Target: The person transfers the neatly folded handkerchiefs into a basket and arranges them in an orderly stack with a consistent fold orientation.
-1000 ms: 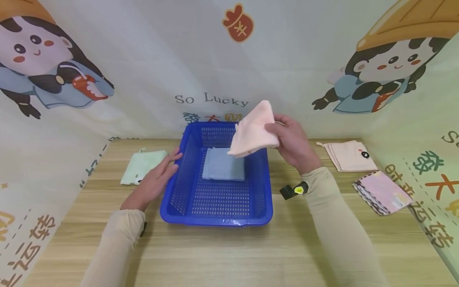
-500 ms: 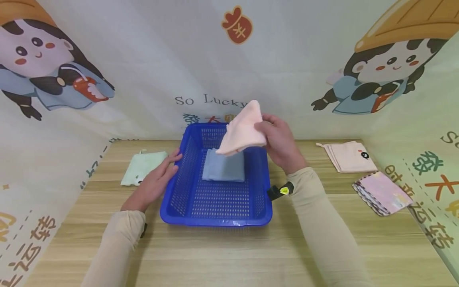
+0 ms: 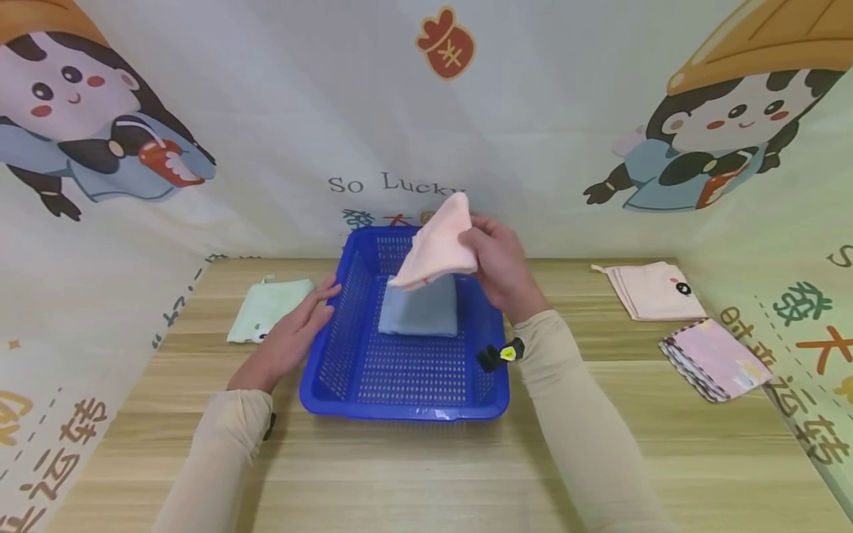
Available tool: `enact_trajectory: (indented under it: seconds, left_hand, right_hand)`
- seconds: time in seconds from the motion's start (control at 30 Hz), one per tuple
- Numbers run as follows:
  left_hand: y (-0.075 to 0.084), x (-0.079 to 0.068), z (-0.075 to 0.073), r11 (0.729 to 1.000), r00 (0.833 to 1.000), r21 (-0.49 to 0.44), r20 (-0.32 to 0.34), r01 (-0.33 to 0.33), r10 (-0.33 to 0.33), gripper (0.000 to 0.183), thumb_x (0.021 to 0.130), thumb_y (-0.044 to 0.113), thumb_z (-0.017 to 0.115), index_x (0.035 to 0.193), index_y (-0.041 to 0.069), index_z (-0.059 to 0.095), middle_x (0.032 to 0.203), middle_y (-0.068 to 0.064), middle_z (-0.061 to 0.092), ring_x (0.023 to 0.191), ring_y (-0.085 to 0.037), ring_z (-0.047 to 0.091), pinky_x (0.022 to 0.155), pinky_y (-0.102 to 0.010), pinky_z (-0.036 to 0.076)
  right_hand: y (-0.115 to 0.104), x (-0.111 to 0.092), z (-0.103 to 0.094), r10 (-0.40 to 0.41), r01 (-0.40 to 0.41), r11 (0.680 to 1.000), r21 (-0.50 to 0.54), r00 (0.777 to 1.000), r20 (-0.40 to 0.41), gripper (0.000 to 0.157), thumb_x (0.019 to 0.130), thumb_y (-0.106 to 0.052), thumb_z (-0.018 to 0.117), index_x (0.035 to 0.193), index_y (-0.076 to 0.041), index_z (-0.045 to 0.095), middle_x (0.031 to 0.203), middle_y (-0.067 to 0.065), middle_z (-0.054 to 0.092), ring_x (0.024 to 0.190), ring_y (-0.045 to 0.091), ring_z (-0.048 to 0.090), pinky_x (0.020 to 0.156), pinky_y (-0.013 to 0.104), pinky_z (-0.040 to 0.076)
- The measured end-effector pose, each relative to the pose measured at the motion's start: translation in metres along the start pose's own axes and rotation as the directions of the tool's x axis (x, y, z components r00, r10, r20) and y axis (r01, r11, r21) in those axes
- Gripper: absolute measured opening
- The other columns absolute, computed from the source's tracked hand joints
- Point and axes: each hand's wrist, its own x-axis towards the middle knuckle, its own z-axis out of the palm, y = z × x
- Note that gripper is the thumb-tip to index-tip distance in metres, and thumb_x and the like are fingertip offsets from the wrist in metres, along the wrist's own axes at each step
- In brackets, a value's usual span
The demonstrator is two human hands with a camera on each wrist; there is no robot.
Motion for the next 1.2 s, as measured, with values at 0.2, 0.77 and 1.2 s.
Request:
enact_trajectory:
  seconds: [0.2,0.77,1.2]
  left_hand:
    - [0.001,0.000,-0.001,1.000,1.000,-0.002,-0.002,0.019,-0.019,0.053,0.106,0.063,0.028,0.156,0.048,0.030,0.166,0.034,0.010,0.161,-0.028,0.015,0.123,-0.068,0.022]
    - [0.002,-0.006,0.003,0.997,0.999,0.062,0.006,0.038,-0.038,0.053,0.106,0.063,0.026,0.157,0.050,0.025,0.166,0.033,0.007,0.159,-0.034,0.019,0.120,-0.070,0.024]
    - [0.005,-0.005,0.003,0.998,1.000,0.055,-0.018,0.014,-0.013,0.052,0.107,0.062,0.025,0.157,0.048,0.028,0.165,0.034,0.009,0.160,-0.029,0.017,0.123,-0.066,0.023]
  right_hand:
    - [0.009,0.008,0.010,0.008,-0.008,1.000,-0.012,1.000,-0.016,0.045,0.100,-0.008,0.050,0.143,0.005,0.049,0.110,0.009,0.061,0.077,0.009,0.063,0.064,0.021,0.053]
    - [0.034,0.019,0.031,0.119,-0.119,0.993,-0.005,0.992,-0.040,0.047,0.098,-0.007,0.050,0.145,0.000,0.051,0.132,0.020,0.062,0.090,0.014,0.064,0.073,0.024,0.057]
    - [0.050,0.027,0.037,0.166,-0.166,0.986,-0.030,0.986,-0.009,0.051,0.101,-0.006,0.043,0.151,0.000,0.042,0.144,0.023,0.055,0.116,0.026,0.060,0.094,0.037,0.053]
